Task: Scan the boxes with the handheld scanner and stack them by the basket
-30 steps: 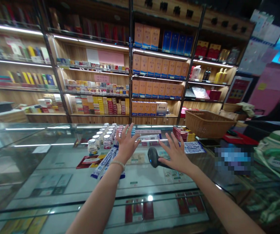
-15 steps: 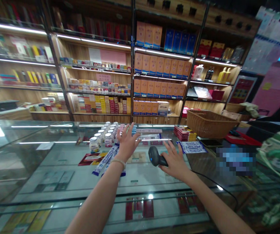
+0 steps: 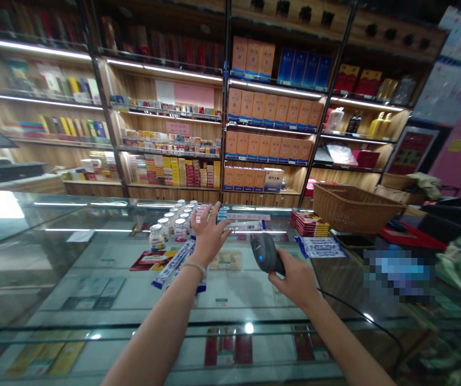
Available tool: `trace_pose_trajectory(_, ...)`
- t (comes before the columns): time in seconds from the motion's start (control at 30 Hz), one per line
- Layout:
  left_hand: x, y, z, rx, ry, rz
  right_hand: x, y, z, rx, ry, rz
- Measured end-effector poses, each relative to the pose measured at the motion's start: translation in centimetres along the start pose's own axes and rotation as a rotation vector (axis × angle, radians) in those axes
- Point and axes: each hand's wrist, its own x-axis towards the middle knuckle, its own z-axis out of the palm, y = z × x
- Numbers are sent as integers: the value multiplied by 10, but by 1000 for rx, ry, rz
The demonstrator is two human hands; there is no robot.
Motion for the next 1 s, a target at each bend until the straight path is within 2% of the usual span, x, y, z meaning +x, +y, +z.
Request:
trace_pose_trajectory(0.6, -1, -4, 0, 2, 33, -3, 4, -10, -8, -73, -206, 157)
trace_pose_trajectory(0.8, -1, -4, 2, 7, 22, -4, 2, -10, -7, -67, -153, 160)
trace_pose_trajectory(1.0, -1, -4, 1, 6, 15, -9, 0, -6, -3, -48, -76, 98)
